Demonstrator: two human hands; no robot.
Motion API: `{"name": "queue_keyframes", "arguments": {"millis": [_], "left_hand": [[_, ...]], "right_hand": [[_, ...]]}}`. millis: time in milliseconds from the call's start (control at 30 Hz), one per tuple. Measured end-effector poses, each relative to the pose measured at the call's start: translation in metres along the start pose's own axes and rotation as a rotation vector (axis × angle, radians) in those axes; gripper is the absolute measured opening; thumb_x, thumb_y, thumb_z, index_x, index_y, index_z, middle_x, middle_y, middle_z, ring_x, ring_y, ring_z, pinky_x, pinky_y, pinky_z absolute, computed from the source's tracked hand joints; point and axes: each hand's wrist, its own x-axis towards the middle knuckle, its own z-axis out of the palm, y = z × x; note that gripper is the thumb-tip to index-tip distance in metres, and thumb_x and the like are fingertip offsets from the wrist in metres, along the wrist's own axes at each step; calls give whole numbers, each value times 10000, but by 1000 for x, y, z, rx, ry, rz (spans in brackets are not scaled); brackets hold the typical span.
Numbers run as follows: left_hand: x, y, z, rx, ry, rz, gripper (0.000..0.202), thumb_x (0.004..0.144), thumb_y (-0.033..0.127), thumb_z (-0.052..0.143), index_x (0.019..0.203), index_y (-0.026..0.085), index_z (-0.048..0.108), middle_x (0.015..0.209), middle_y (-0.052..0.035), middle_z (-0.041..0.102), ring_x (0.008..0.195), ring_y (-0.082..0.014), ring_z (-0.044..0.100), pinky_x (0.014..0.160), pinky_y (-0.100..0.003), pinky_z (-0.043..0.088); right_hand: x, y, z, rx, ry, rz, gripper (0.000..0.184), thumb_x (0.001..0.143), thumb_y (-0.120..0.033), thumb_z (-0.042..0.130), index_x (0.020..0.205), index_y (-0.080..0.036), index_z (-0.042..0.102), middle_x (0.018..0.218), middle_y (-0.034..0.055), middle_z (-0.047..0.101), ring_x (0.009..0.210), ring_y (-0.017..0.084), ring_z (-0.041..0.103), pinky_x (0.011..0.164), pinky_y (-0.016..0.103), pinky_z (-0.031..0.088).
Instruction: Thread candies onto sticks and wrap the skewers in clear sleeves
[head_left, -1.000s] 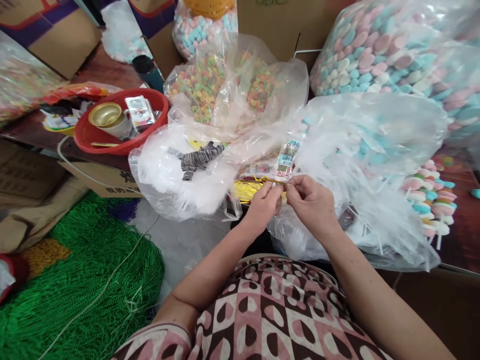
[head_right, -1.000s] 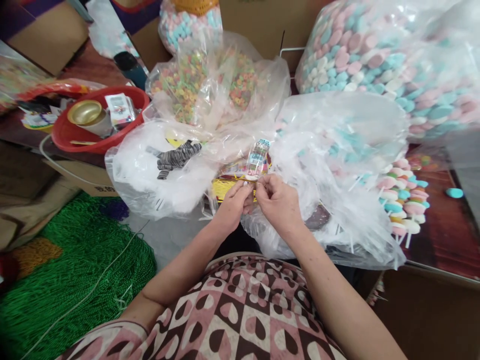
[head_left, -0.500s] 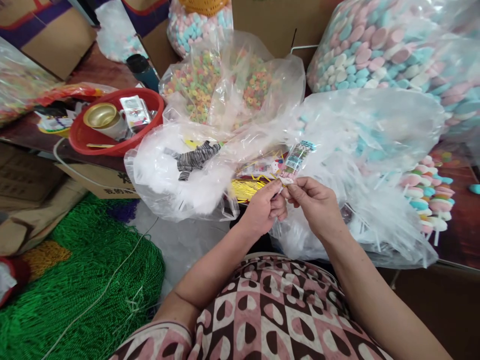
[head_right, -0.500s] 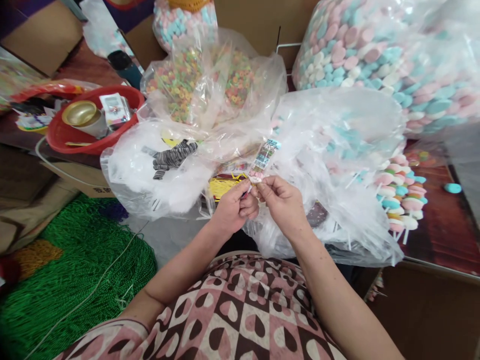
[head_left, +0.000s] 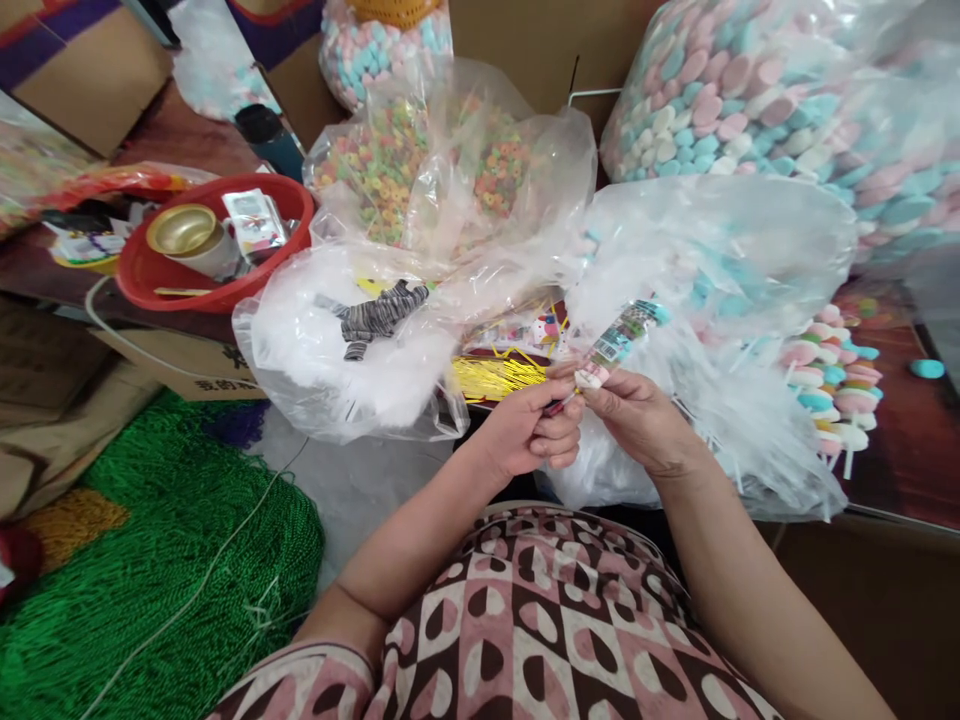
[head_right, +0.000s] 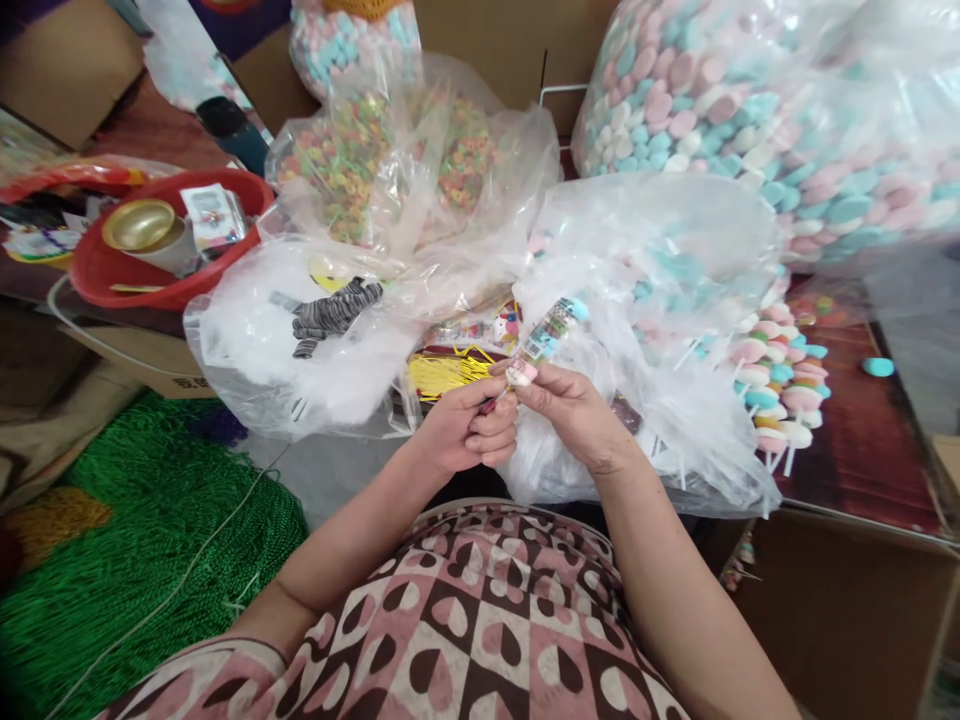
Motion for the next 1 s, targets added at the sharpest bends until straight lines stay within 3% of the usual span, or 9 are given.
{"name": "queue_keyframes", "arguments": {"millis": [100, 267, 400, 533, 633, 767, 900, 1000], "left_hand": [[2, -1, 4, -11, 26, 55, 385, 952, 437, 509, 670, 175, 533, 416, 118, 180, 299, -52, 182, 374, -183, 337], [10, -4, 12, 84, 230, 322, 402, 907, 529, 588, 712, 185, 514, 429, 122, 232, 320, -49, 235, 389, -181, 335], [19, -9, 10, 315, 426, 531, 419, 896, 563, 581, 708, 201, 489, 445, 112, 292, 352, -58, 276, 413, -199, 327], [23, -12, 2, 705, 551, 671, 346, 961, 488, 501, 752, 214, 528, 476, 79, 391, 440, -92, 388, 491, -227, 336], [20, -12, 3, 882, 608, 712, 281, 985, 391, 481, 764, 223, 526, 517, 60, 437, 512, -113, 427, 551, -237, 338], [15, -10, 10, 901, 622, 684, 197, 947, 320, 563, 776, 231, 526, 564, 50, 466, 538, -121, 433, 571, -245, 323], [13, -9, 13, 942, 547, 633, 156, 939, 303, 557, 807, 220, 560, 605, 42, 504, 593, -131, 495, 655, -258, 404], [15, -1, 17, 770, 395, 662, 180, 936, 334, 542, 1037, 211, 626, 909, -20, 671, 912, -164, 630, 877, -295, 470]], "right_hand": [[3, 5, 6, -70, 199, -68, 277, 771, -510, 763, 773, -234, 739, 804, 11, 745, 799, 199, 687, 838, 388, 546], [0, -4, 19, -556, 443, -306, 191, 892, -359, 641, 758, -239, 704, 790, 21, 731, 759, 194, 672, 759, 348, 531], [-4, -12, 22, -764, 469, -441, 192, 925, -312, 604, 767, -243, 690, 800, 41, 739, 798, 221, 690, 774, 373, 533], [-5, -12, 20, -675, 449, -436, 162, 925, -293, 609, 795, -246, 694, 824, 31, 742, 802, 213, 691, 779, 371, 536], [-4, -12, 18, -607, 419, -397, 131, 911, -289, 613, 839, -237, 709, 841, 29, 739, 785, 198, 681, 751, 349, 534], [-2, -15, 17, -714, 435, -370, 131, 889, -254, 594, 848, -219, 713, 798, 28, 719, 703, 170, 643, 692, 316, 517], [-4, -19, 18, -822, 529, -442, 113, 838, -189, 586, 762, -200, 669, 712, 8, 675, 599, 135, 595, 609, 272, 487], [-8, -22, 22, -840, 534, -498, 111, 817, -155, 574, 731, -195, 631, 694, -4, 658, 580, 122, 588, 589, 254, 476]]}}
